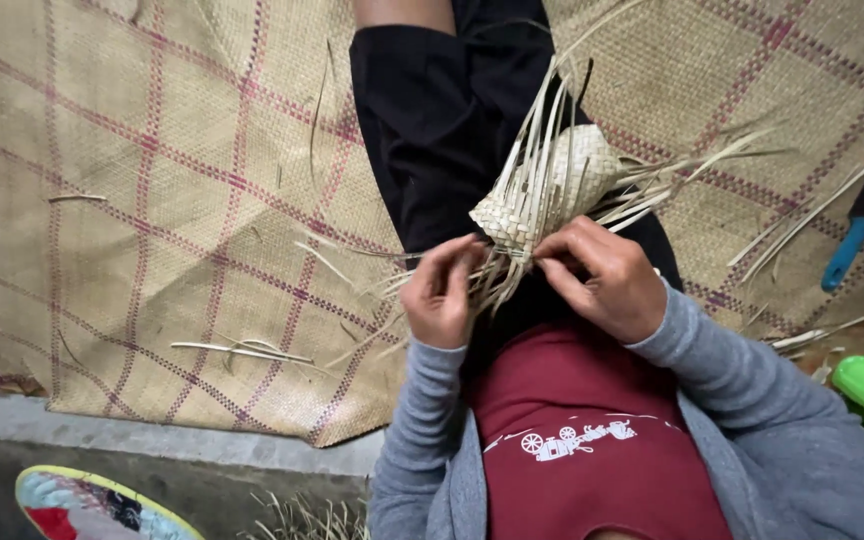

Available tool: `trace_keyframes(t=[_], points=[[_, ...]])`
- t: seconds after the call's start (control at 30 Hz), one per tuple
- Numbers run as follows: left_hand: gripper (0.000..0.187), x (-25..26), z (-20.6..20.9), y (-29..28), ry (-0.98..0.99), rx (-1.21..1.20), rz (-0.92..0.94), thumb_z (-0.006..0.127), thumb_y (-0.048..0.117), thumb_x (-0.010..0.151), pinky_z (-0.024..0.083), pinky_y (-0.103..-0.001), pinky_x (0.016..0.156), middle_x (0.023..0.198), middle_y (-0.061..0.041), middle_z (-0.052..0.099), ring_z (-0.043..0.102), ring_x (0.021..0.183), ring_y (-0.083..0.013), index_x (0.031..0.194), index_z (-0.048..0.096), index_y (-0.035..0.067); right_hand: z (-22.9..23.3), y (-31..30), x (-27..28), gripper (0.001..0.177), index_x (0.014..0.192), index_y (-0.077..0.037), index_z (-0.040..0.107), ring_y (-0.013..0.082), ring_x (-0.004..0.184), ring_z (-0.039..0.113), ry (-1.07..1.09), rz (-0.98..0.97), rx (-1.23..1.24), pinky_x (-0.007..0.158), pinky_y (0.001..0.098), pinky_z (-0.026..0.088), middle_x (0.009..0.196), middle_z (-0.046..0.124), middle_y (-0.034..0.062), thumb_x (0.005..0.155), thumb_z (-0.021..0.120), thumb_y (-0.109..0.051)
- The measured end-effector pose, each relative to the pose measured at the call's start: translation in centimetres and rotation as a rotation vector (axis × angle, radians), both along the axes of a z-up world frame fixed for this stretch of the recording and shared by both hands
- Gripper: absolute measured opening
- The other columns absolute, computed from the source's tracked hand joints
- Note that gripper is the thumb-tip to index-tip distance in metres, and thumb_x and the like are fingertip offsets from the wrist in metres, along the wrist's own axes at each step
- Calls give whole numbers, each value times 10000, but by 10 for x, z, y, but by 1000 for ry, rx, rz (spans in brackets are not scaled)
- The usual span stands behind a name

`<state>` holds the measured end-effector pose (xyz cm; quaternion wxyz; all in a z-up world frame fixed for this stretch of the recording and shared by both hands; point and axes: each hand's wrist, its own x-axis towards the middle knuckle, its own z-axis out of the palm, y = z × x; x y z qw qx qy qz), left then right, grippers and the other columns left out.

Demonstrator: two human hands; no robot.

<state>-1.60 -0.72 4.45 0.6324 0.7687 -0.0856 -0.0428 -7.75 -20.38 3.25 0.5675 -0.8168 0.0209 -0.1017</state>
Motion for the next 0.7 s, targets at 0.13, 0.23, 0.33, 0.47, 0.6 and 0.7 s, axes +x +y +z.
trace_keyframes(t=[0.13, 0.23, 0.33, 0.47, 0.6, 0.7], points=[[138, 15, -2, 8, -351, 103, -194, 744, -61, 914, 641, -379, 738, 919, -158, 790, 785, 788, -311, 1028, 799, -7, -6, 2, -4, 75, 995, -100, 735, 307, 790, 705, -61, -30, -42, 676, 374, 587, 903, 660, 84, 925, 745, -72], [130, 11, -10, 10, -475, 119, -349, 722, 4, 943, 641, -338, 782, 930, -109, 792, 775, 792, -251, 1000, 835, 31, -3, 5, -7, 100, 973, -97, 733, 331, 768, 700, -104, -43, -44, 672, 405, 590, 874, 642, 102, 892, 736, -39], [68, 12, -12, 2, -555, -2, -290, 765, -26, 917, 625, -350, 701, 816, -187, 749, 729, 692, -287, 920, 830, -42, -7, 8, -9, 116, 953, -101, 738, 334, 760, 722, -138, -87, -12, 678, 407, 602, 866, 674, 110, 878, 732, -14], [121, 13, -17, 10, -692, 171, -324, 760, 11, 914, 632, -346, 685, 817, -114, 774, 753, 693, -266, 946, 863, 65, -17, 11, -12, 105, 963, -96, 717, 357, 791, 724, -162, -70, 31, 702, 433, 607, 891, 679, 122, 884, 726, -27], [172, 9, -6, 10, -688, 228, -374, 723, -8, 925, 637, -367, 690, 860, -116, 785, 766, 729, -280, 1006, 856, 66, -22, 14, -15, 72, 969, -96, 690, 361, 801, 717, -174, -45, 51, 704, 439, 597, 891, 661, 119, 918, 715, -51], [111, 8, 2, 14, -688, 233, -373, 756, 51, 916, 627, -356, 685, 895, -78, 750, 736, 732, -244, 917, 853, 106, -24, 15, -19, 86, 953, -118, 705, 333, 802, 726, -139, -57, 36, 719, 418, 600, 877, 668, 87, 899, 730, -57]])
